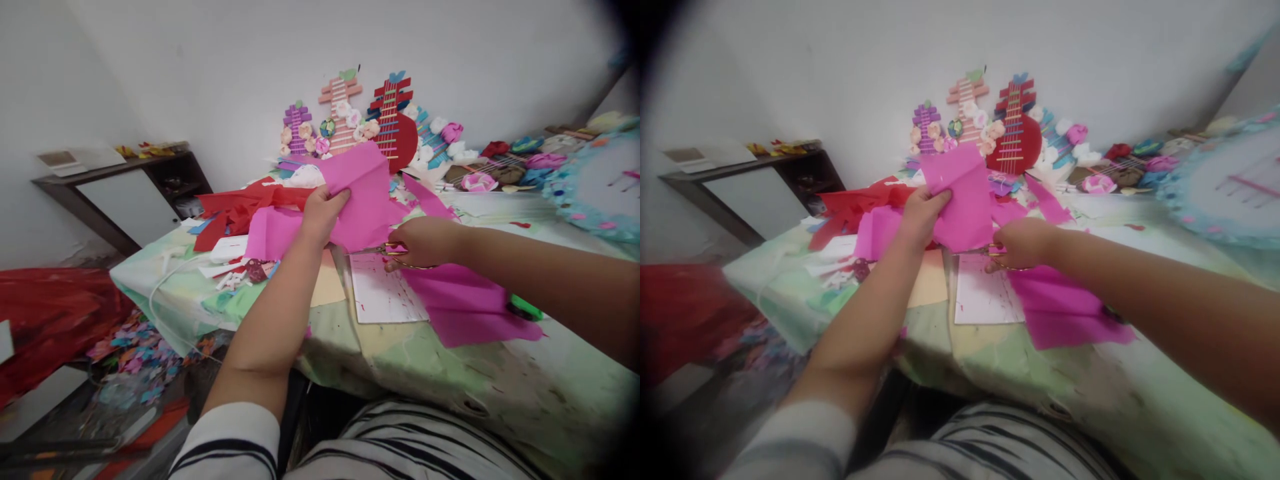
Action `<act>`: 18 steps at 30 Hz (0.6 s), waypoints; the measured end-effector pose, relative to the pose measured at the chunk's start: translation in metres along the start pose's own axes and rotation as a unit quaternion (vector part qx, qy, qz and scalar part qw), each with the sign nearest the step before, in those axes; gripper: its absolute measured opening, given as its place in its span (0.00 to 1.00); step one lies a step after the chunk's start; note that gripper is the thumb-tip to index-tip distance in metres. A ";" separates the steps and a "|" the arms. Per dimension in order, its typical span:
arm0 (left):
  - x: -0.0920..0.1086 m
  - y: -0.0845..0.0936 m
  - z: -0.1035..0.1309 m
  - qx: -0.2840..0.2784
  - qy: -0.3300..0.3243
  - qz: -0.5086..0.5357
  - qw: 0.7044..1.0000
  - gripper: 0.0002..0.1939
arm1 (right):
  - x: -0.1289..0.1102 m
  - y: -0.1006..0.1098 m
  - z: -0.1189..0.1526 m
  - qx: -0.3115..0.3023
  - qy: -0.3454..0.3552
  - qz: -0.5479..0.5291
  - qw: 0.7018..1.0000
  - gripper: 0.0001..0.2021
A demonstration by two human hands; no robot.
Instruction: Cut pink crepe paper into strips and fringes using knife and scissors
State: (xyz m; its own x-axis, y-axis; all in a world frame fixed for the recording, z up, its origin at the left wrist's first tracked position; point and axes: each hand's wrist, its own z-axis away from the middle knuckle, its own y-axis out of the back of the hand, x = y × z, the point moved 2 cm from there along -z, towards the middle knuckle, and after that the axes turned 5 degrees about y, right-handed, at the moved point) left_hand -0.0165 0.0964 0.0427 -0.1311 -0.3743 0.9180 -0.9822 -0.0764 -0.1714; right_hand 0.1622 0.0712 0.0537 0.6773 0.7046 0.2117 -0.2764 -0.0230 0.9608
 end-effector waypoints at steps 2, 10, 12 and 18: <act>0.000 0.000 0.000 -0.002 0.001 -0.002 1.000 0.07 | 0.000 -0.002 -0.004 -0.003 -0.004 -0.001 1.000 0.27; 0.001 0.002 0.000 0.009 0.020 -0.013 1.000 0.06 | 0.003 -0.005 -0.001 0.010 0.022 -0.018 1.000 0.26; 0.001 0.002 0.000 0.013 0.019 -0.018 1.000 0.06 | 0.002 -0.003 0.002 0.012 0.028 -0.018 0.999 0.25; 0.000 0.003 -0.001 0.021 0.010 -0.026 0.999 0.06 | 0.007 0.002 0.026 0.002 0.015 -0.021 1.000 0.24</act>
State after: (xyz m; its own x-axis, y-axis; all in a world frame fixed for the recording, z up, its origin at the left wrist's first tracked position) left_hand -0.0198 0.0972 0.0426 -0.0837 -0.3502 0.9329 -0.9814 -0.1334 -0.1381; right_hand 0.1844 0.0580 0.0613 0.6671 0.7264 0.1654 -0.2454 0.0046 0.9694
